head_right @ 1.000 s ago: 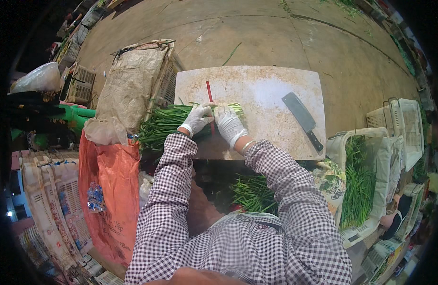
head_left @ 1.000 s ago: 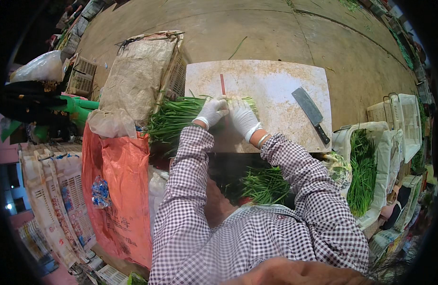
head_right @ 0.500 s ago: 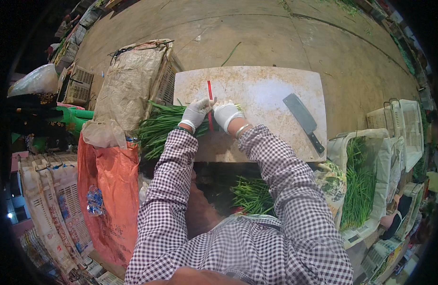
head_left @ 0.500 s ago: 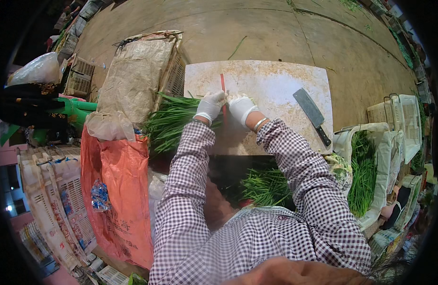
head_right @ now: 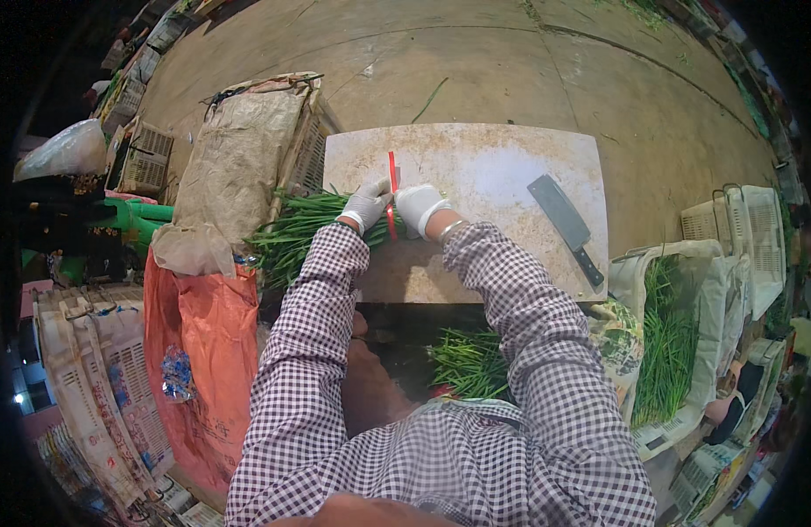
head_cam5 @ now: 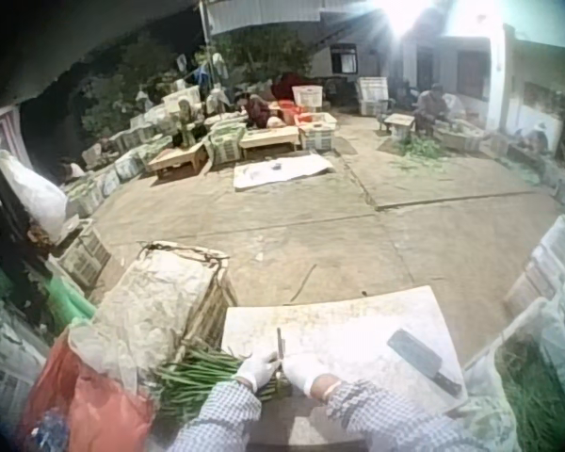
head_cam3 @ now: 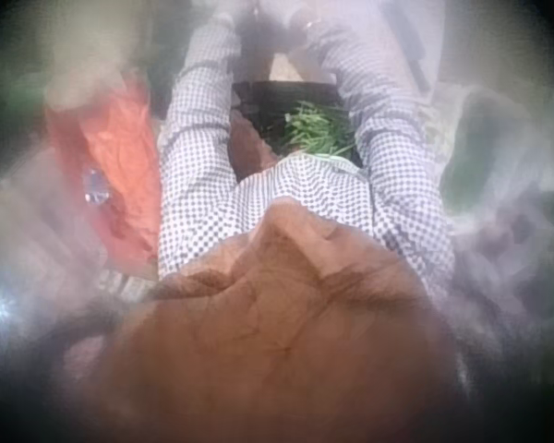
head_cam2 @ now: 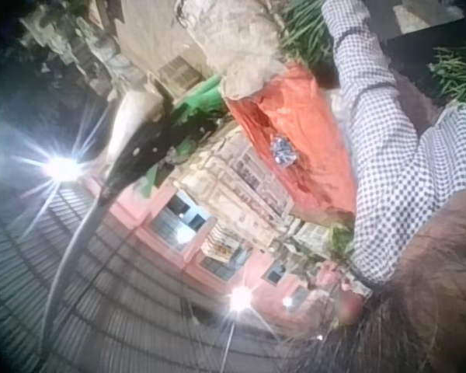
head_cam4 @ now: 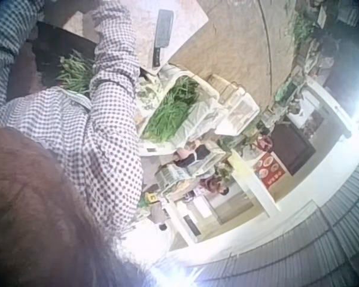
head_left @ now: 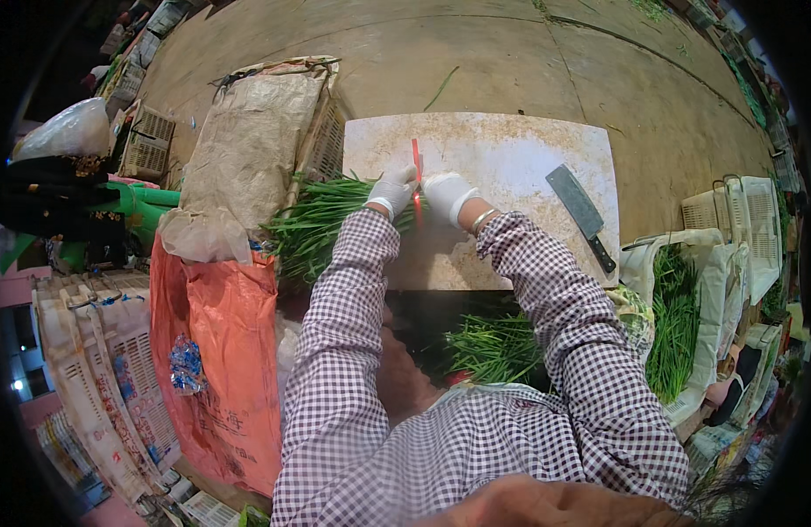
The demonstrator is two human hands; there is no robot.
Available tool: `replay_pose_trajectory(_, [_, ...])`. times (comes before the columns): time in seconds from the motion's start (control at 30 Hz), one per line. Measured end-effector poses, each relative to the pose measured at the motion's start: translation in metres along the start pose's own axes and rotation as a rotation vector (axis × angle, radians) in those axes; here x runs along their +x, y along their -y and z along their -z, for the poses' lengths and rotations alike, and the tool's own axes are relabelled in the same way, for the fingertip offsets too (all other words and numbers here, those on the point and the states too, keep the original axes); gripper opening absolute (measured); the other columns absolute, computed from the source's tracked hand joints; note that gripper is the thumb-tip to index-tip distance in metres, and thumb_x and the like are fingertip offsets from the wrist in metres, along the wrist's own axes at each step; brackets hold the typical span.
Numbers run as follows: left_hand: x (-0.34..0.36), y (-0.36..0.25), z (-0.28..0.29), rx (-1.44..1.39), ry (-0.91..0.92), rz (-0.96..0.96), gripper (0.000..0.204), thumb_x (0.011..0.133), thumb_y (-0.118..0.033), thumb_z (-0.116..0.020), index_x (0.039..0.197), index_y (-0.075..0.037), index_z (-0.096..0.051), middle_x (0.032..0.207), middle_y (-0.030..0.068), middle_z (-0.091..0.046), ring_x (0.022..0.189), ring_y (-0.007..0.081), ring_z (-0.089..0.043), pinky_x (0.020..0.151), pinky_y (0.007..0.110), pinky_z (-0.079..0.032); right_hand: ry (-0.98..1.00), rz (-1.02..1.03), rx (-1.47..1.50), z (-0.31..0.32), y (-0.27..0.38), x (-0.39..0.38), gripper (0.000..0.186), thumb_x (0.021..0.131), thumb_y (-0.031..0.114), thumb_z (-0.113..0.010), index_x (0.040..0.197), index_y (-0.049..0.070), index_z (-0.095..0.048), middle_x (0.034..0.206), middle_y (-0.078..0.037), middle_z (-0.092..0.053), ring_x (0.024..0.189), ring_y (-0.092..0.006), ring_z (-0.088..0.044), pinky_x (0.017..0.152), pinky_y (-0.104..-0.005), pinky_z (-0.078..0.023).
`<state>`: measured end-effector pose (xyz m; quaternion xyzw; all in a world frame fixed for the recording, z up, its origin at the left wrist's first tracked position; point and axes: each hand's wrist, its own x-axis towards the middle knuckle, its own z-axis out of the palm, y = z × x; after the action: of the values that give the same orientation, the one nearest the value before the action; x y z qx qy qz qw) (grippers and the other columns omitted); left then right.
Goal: The person gathers and bundles green chives, secures them with a rubber band, trims the roots using a knife, and places the finished bundles into a plastic crate.
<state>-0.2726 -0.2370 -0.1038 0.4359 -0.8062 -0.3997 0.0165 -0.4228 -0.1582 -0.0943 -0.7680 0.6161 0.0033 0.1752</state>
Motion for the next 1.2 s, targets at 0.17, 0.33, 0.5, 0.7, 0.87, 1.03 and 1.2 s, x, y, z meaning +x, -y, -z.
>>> replay_pose_trajectory(0.17, [-0.005, 0.029, -0.009, -0.086, -0.112, -0.081, 0.031, 0.093, -0.018, -0.06, 0.122, -0.009, -0.062, 0.105, 0.0165, -0.069, 0.098, 0.0282, -0.066, 0.085, 0.036, -0.05, 0.075, 0.126, 0.368, 0.047, 0.008, 0.0, 0.06, 0.073, 0.037, -0.075, 0.119, 0.001, -0.059, 0.112, -0.024, -0.065, 0.107, -0.0345, -0.062, 0.092, -0.0398, -0.049])
replay_pose_trajectory(0.33, [0.003, 0.027, -0.013, 0.06, -0.236, -0.166, 0.024, 0.089, -0.02, -0.063, 0.11, -0.009, -0.065, 0.093, 0.0174, -0.067, 0.085, 0.0305, -0.066, 0.077, 0.039, -0.05, 0.007, -0.412, 0.618, 0.038, -0.029, 0.065, 0.059, 0.085, 0.036, -0.068, 0.128, -0.002, -0.056, 0.122, -0.023, -0.062, 0.115, -0.0346, -0.06, 0.096, -0.0373, -0.048])
replay_pose_trajectory(0.5, [0.0, 0.016, -0.014, -0.037, -0.253, -0.216, 0.023, 0.089, -0.015, -0.063, 0.11, -0.007, -0.064, 0.095, 0.0182, -0.067, 0.088, 0.0323, -0.064, 0.08, 0.039, -0.049, 0.015, -0.567, 0.603, 0.015, -0.033, 0.093, 0.041, 0.083, 0.034, -0.071, 0.108, 0.002, -0.069, 0.103, -0.02, -0.069, 0.098, -0.0328, -0.067, 0.084, -0.0394, -0.051])
replay_pose_trajectory(0.7, [0.0, 0.036, -0.019, -0.083, -0.207, -0.135, 0.014, 0.089, -0.018, -0.062, 0.098, -0.007, -0.063, 0.088, 0.0166, -0.065, 0.083, 0.0326, -0.062, 0.077, 0.039, -0.049, -0.131, -0.432, 0.322, 0.024, -0.015, 0.062, 0.031, 0.085, 0.036, -0.062, 0.099, 0.012, -0.074, 0.098, -0.016, -0.07, 0.093, -0.0338, -0.067, 0.082, -0.0435, -0.052])
replay_pose_trajectory(0.87, [0.012, 0.034, -0.016, -0.178, -0.165, -0.025, 0.011, 0.086, -0.015, -0.065, 0.086, -0.004, -0.061, 0.08, 0.0177, -0.064, 0.076, 0.0286, -0.061, 0.071, 0.039, -0.048, -0.371, -0.268, 0.203, 0.023, 0.027, 0.005, 0.022, 0.084, 0.026, -0.06, 0.088, 0.009, -0.073, 0.085, -0.016, -0.069, 0.083, -0.0328, -0.068, 0.074, -0.0424, -0.053])
replay_pose_trajectory(1.03, [0.032, 0.021, 0.004, 0.13, -0.068, 0.024, 0.016, 0.081, -0.021, -0.066, 0.084, -0.006, -0.062, 0.082, 0.0201, -0.065, 0.079, 0.0316, -0.065, 0.071, 0.041, -0.048, -0.606, -0.115, 0.071, -0.005, 0.04, -0.001, 0.01, 0.077, 0.014, -0.058, 0.073, 0.008, -0.066, 0.074, -0.015, -0.066, 0.071, -0.0318, -0.066, 0.064, -0.0417, -0.052])
replay_pose_trajectory(1.2, [0.054, -0.021, 0.029, 0.326, 0.03, -0.017, 0.018, 0.081, -0.021, -0.065, 0.093, -0.008, -0.063, 0.095, 0.0179, -0.067, 0.093, 0.0352, -0.064, 0.079, 0.041, -0.049, -0.736, -0.094, 0.104, -0.016, 0.025, 0.007, 0.008, 0.079, 0.014, -0.056, 0.079, 0.007, -0.06, 0.077, -0.013, -0.064, 0.072, -0.0307, -0.064, 0.063, -0.0416, -0.051])
